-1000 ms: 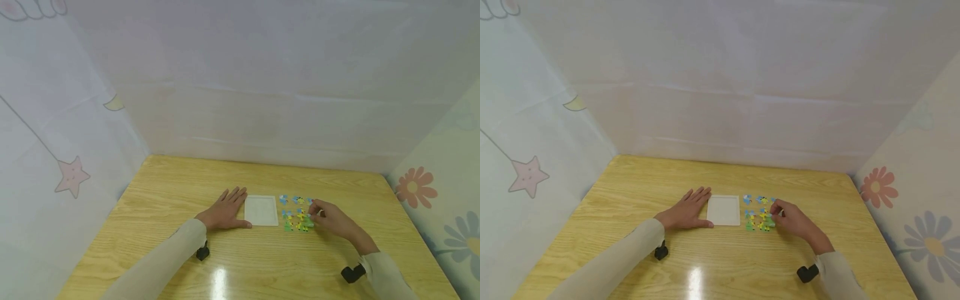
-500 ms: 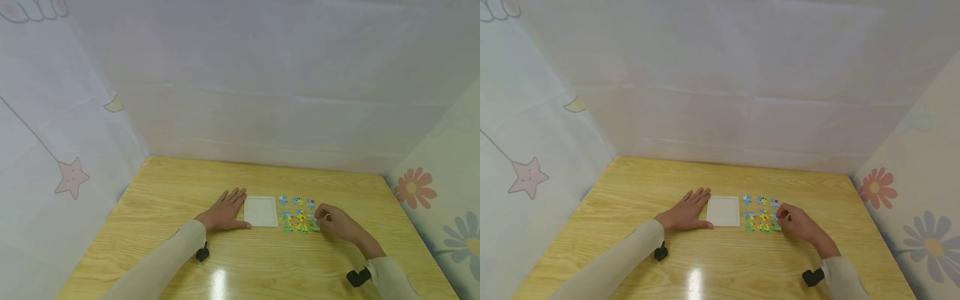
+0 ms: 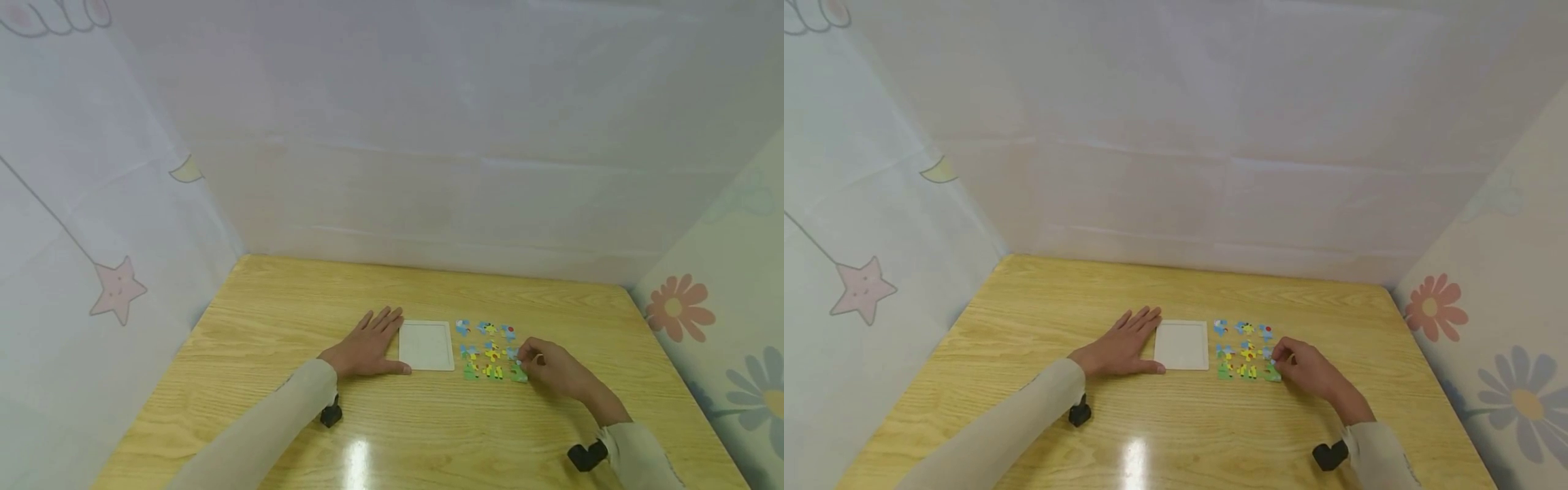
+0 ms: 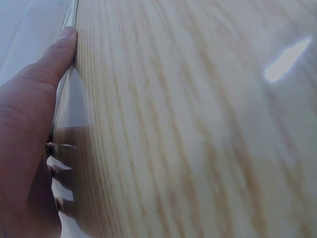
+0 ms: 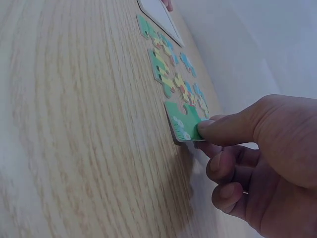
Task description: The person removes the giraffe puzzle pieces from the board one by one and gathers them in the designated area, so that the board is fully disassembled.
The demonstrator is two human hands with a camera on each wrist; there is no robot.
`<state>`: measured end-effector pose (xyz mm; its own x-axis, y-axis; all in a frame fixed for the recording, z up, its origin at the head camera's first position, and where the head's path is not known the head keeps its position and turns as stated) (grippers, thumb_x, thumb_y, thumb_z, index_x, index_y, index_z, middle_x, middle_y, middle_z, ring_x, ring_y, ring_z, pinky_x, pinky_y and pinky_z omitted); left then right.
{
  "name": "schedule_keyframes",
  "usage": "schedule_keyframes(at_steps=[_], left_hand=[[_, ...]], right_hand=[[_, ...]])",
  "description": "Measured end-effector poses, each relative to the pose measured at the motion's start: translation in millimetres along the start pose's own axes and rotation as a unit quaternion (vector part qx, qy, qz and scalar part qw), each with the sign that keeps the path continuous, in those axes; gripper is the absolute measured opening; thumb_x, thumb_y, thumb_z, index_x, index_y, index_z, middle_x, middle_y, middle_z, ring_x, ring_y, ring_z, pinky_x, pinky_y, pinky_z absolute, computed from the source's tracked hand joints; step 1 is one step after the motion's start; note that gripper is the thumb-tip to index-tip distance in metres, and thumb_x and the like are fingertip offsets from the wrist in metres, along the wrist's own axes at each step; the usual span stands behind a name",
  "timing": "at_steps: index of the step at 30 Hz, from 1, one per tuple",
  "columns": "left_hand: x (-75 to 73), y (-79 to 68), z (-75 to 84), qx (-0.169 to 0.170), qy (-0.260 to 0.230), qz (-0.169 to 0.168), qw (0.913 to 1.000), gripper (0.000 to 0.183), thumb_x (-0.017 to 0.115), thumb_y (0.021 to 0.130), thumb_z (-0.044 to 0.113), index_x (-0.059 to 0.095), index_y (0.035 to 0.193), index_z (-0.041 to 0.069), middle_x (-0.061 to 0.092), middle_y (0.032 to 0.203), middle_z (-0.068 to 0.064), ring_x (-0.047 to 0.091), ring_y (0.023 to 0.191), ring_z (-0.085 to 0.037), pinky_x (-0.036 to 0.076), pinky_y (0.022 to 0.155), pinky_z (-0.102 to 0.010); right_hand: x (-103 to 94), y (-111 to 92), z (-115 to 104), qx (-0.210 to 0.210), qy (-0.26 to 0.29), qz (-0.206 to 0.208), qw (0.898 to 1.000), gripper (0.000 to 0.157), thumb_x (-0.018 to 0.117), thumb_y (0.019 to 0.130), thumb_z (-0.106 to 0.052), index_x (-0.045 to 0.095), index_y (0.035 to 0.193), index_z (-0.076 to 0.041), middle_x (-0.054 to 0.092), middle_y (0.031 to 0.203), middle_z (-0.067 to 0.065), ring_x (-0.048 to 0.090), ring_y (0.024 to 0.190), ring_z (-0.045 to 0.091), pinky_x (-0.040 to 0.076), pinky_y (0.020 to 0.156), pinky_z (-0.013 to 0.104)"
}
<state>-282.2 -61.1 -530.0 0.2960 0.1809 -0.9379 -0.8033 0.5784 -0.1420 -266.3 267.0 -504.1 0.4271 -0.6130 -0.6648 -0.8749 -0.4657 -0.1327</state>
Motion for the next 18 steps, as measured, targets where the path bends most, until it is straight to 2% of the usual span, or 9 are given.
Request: schedule_keyframes(at_steps=[4, 11, 18], left_hand=[[0.9, 0.8, -0.4, -0.002, 0.001, -0.001, 1.0, 0.114, 0.054, 0.094, 0.083, 0.015, 0.173, 0.01, 0.007, 0.183, -0.007, 0.005, 0.171, -0.031, 0.007, 0.138, -0.059], [1.8, 1.5, -0.9, -0.004, 0.004, -0.003, 1.0, 0.115, 0.053, 0.094, 0.083, 0.013, 0.173, 0.01, 0.005, 0.183, -0.006, 0.004, 0.171, -0.03, 0.006, 0.138, -0.058], [0.3, 0.6, -1.0, -0.001, -0.006, -0.003, 1.0, 0.114, 0.055, 0.095, 0.081, 0.013, 0.173, 0.009, 0.005, 0.183, -0.008, 0.004, 0.17, -0.033, 0.006, 0.138, -0.059]], right_hand=[[1.0, -0.9, -0.2, -0.008, 0.008, -0.002, 1.0, 0.006, 0.061, 0.108, -0.009, 0.064, 0.11, -0.004, 0.068, 0.109, 0.009, 0.06, 0.094, 0.007, 0.054, 0.077, 0.024], [-0.4, -2.0, 8.3, 0.027, 0.016, -0.004, 0.999, 0.011, 0.062, 0.108, -0.014, 0.065, 0.113, -0.005, 0.069, 0.108, 0.009, 0.062, 0.085, 0.011, 0.052, 0.073, 0.024], [1.6, -1.1, 10.6, 0.027, 0.013, -0.01, 0.999, 0.014, 0.062, 0.109, -0.017, 0.064, 0.115, -0.005, 0.07, 0.106, 0.01, 0.064, 0.084, 0.013, 0.053, 0.072, 0.024]])
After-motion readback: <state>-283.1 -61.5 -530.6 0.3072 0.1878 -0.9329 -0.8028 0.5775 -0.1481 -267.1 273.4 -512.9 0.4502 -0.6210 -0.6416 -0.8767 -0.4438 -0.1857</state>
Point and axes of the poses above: each hand's wrist, its own y-axis towards the middle knuckle, its own x-axis out of the palm, z = x × y, the point moved 10 cm from there along y, towards the middle knuckle
